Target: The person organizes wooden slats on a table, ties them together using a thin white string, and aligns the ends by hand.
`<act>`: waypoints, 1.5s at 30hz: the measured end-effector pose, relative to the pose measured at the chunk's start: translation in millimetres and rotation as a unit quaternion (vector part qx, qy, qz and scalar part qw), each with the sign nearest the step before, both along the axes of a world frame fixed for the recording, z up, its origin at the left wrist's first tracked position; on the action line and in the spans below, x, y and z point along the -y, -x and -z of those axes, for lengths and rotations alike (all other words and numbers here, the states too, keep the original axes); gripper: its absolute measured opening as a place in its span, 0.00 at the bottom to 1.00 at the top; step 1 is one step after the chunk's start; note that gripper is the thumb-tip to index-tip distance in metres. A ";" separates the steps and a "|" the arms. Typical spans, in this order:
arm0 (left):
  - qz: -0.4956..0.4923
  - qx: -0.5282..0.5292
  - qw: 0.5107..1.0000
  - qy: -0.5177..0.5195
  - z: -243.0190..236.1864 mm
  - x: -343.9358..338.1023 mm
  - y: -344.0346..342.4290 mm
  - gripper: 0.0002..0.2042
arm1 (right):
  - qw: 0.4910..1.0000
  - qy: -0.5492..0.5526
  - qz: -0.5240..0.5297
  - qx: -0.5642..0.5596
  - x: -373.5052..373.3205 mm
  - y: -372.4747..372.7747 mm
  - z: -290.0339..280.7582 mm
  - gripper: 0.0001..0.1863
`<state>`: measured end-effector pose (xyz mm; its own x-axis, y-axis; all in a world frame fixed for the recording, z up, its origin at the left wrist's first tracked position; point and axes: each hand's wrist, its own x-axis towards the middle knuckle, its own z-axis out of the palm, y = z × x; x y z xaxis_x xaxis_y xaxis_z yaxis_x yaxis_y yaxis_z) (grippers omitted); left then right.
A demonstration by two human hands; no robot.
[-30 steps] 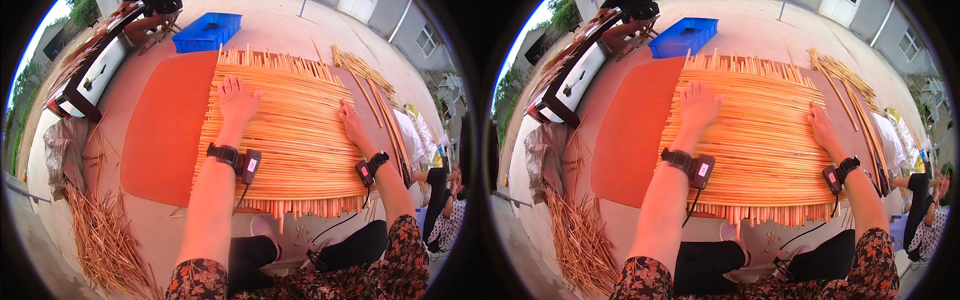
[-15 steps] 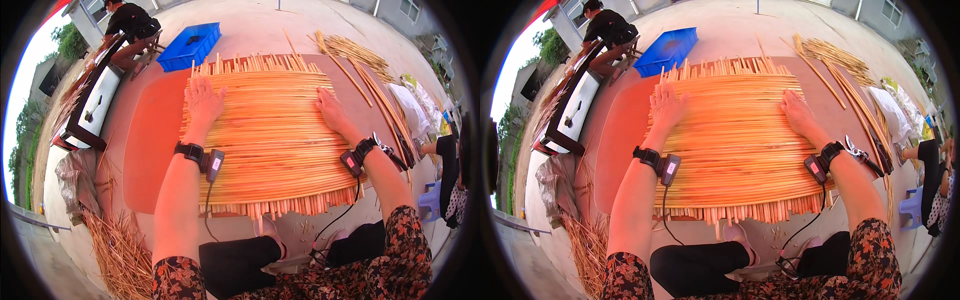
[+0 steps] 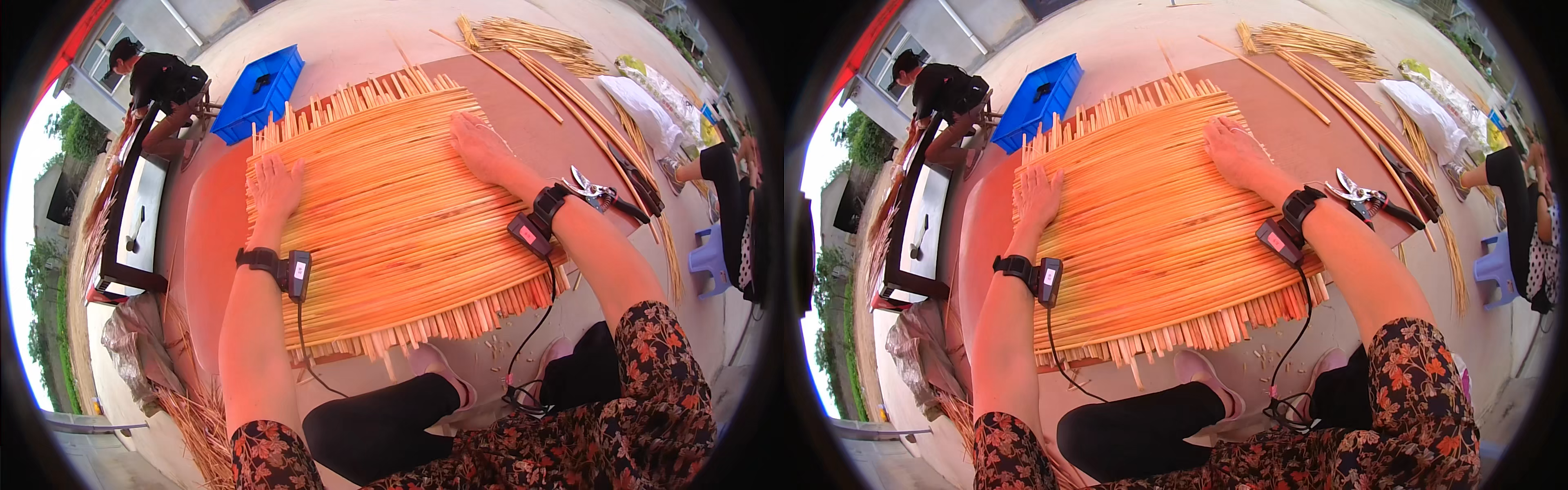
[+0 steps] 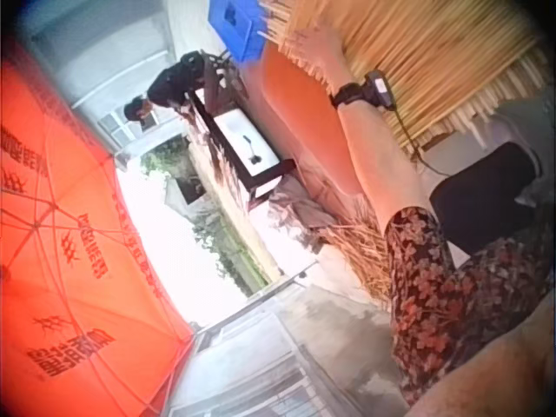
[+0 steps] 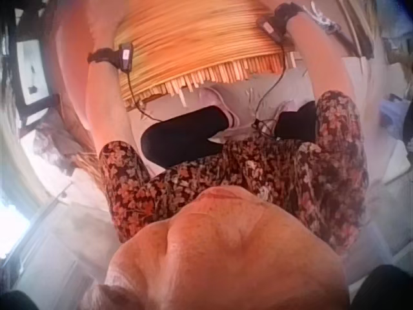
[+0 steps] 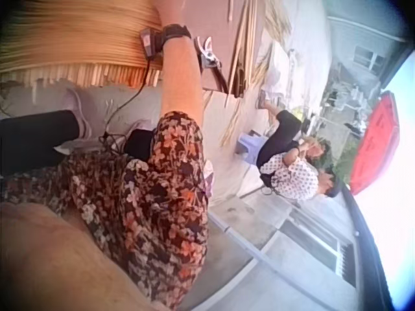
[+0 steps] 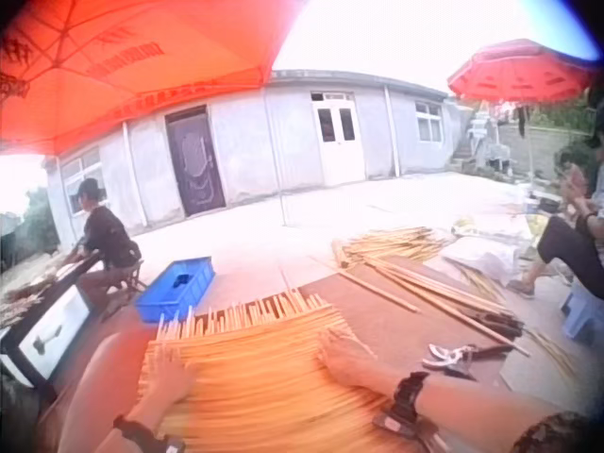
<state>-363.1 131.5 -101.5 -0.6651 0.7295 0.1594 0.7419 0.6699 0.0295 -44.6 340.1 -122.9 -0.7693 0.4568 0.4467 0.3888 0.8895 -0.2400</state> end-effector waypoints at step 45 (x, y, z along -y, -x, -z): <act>0.417 0.025 0.908 0.037 1.8 -13.6 -397.2 0.34 | 0.766 0.596 0.154 -0.187 230.6 -495.7 27.0 0.07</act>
